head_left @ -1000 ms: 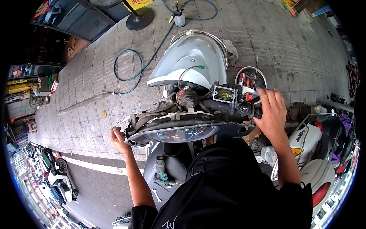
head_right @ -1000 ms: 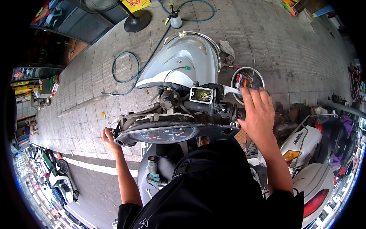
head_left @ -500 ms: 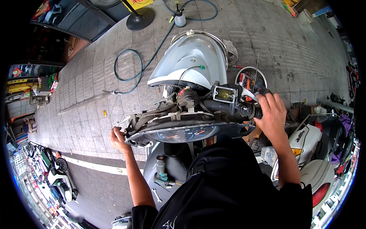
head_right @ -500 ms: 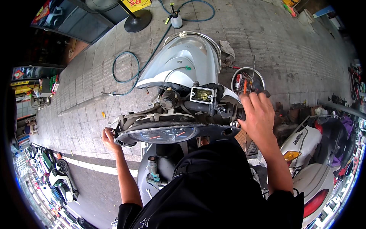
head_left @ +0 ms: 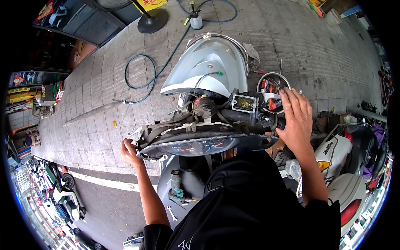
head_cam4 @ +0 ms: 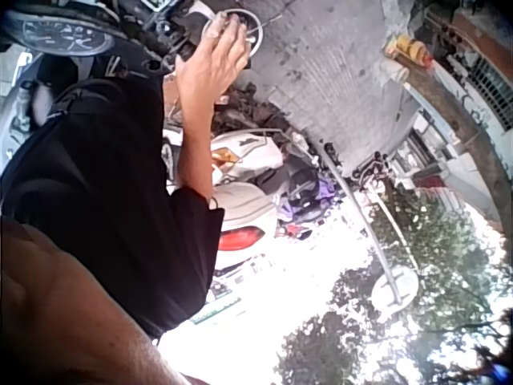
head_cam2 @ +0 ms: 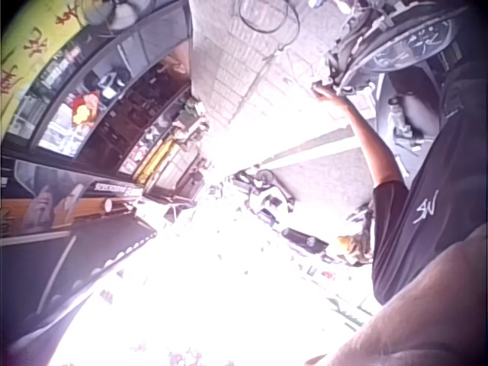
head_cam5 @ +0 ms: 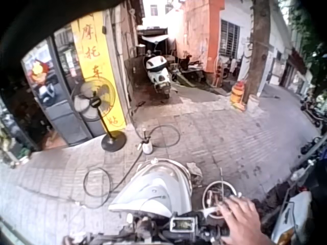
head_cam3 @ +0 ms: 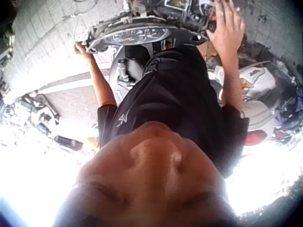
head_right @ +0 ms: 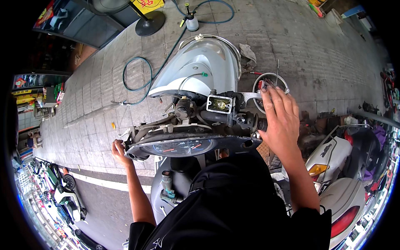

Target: The person prepares a container of brake fluid, pours it into the brake fluid reservoir on the handlebar of a scooter, and then manipulates the brake lever and internal components of the instrument panel area.

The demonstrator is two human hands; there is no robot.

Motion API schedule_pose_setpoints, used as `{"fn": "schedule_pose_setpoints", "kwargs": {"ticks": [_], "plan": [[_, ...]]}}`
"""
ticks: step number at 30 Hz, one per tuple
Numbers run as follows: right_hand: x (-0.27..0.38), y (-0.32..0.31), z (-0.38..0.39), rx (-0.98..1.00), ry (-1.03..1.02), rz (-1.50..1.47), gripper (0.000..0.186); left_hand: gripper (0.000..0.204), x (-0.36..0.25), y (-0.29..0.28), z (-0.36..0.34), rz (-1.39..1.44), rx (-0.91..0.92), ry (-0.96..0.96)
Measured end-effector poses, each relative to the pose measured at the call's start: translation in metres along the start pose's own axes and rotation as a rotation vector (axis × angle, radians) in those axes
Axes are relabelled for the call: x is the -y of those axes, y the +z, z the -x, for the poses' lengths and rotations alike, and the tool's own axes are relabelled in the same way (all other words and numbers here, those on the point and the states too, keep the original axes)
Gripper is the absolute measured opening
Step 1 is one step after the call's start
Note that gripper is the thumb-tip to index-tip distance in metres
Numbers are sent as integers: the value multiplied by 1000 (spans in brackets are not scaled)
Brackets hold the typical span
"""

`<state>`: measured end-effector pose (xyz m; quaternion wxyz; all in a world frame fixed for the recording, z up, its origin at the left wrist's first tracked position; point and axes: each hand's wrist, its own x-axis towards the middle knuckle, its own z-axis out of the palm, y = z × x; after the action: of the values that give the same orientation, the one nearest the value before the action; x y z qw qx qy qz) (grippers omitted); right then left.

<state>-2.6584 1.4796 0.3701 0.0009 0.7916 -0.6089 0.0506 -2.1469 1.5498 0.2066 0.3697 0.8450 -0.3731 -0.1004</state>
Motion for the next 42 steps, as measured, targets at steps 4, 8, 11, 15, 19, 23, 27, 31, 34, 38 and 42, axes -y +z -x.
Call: {"fn": "schedule_pose_setpoints", "kwargs": {"ticks": [4, 8, 11, 15, 19, 23, 27, 31, 34, 38, 42], "plan": [[-2, 1, 0, 12, -5, -4, 112, 51, -2, 0, 0, -5, 3, 10], [-1, 1, 0, 33, 5, -13, 111, 52, -2, 0, 0, -2, -2, 25], [-2, 2, 0, 32, 2, -14, 111, 51, -2, 0, 0, -10, 4, 5], [-1, 2, -1, 24, -3, -11, 109, 51, 0, 0, 0, -27, -5, 25], [-2, 2, 0, 47, 1, 0, 107, 51, -2, -1, 0, -41, 1, 15], [-2, 1, 0, 29, -7, 2, 105, 51, -4, -1, 1, -39, 0, 11], [0, 2, -1, -1, -12, -13, 106, 50, -1, -1, 0, -32, 0, 7], [-1, 2, -1, 5, -11, -17, 106, 50, -1, -1, 0, -24, 9, -2], [-1, 1, -1, 15, -5, -16, 104, 50, -2, 0, 0, -29, -1, 11], [-1, 0, 0, 27, -2, -7, 97, 50, 1, -1, -1, -15, 3, 4], [-2, 1, 3, 55, 25, -36, 94, 50, 0, 0, -1, -2, 9, 12]]}}
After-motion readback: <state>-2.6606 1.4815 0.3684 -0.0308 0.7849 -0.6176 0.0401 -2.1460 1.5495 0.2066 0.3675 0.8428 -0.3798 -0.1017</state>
